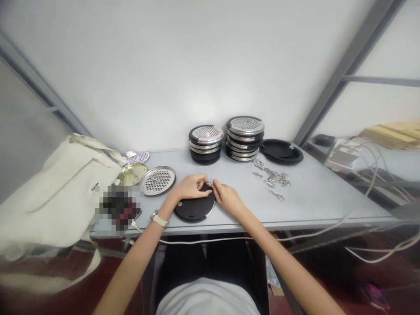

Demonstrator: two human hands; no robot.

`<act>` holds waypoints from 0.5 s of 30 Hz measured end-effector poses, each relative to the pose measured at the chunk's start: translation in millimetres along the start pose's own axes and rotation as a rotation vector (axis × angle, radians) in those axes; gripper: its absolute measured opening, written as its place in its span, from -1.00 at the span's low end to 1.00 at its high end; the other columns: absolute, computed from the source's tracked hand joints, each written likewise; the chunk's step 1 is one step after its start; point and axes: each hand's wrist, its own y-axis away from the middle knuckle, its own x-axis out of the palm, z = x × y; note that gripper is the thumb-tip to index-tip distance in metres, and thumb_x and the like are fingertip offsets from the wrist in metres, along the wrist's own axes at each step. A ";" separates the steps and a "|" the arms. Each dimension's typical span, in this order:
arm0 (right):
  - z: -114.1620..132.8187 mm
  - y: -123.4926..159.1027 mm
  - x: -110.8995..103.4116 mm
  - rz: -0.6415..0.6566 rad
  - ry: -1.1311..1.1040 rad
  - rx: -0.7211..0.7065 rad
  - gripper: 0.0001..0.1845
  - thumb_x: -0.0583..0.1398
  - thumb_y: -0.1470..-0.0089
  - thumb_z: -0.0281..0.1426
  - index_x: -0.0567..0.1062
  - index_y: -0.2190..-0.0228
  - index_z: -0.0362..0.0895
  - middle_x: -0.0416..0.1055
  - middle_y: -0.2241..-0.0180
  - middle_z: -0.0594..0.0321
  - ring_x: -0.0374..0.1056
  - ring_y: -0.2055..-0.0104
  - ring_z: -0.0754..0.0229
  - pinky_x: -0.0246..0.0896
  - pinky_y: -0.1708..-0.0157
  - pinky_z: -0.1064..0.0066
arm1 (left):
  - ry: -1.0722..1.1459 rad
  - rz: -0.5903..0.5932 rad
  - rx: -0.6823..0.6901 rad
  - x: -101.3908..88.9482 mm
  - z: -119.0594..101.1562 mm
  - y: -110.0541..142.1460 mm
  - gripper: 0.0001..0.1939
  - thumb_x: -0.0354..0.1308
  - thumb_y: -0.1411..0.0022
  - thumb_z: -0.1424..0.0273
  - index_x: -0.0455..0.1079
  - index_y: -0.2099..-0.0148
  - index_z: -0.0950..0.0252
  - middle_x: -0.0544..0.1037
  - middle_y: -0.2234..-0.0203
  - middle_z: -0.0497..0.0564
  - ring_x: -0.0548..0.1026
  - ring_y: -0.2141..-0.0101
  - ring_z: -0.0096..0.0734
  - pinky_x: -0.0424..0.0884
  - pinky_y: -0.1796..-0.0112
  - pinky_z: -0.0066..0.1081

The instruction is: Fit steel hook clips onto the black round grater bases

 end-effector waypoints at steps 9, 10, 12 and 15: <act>1.0 -0.2 -0.9 0.009 -0.021 0.012 -0.77 -0.14 -0.26 -0.30 0.23 0.33 -0.08 0.34 0.57 0.28 0.27 0.57 0.21 -0.03 0.54 0.49 | 0.006 0.004 0.003 -1.1 -0.9 0.2 -0.86 0.14 -0.08 0.33 0.25 0.33 0.26 0.27 0.67 -0.22 0.24 0.61 -0.55 0.11 0.50 -0.50; 0.9 -0.1 -0.8 0.008 -0.017 0.013 -0.77 -0.15 -0.26 -0.30 0.23 0.33 -0.08 0.34 0.57 0.27 0.27 0.57 0.21 -0.03 0.55 0.49 | 0.008 0.005 -0.001 -1.1 -0.9 0.1 -0.86 0.14 -0.08 0.33 0.25 0.34 0.26 0.27 0.68 -0.22 0.23 0.61 -0.55 0.11 0.50 -0.50; 0.7 0.1 -0.5 0.006 -0.008 0.016 -0.77 -0.14 -0.26 -0.30 0.23 0.33 -0.09 0.35 0.57 0.27 0.28 0.56 0.20 -0.03 0.54 0.49 | 0.014 0.004 -0.008 -1.0 -0.7 -0.1 -0.87 0.14 -0.08 0.33 0.26 0.35 0.26 0.26 0.68 -0.22 0.22 0.61 -0.55 0.11 0.51 -0.50; 0.5 0.1 -0.2 0.005 0.002 0.020 -0.77 -0.14 -0.26 -0.31 0.23 0.33 -0.09 0.36 0.56 0.26 0.29 0.56 0.20 -0.03 0.54 0.49 | 0.030 0.006 -0.021 -0.5 -0.2 -0.4 -0.88 0.13 -0.08 0.33 0.28 0.35 0.27 0.25 0.70 -0.22 0.21 0.62 -0.56 0.10 0.52 -0.50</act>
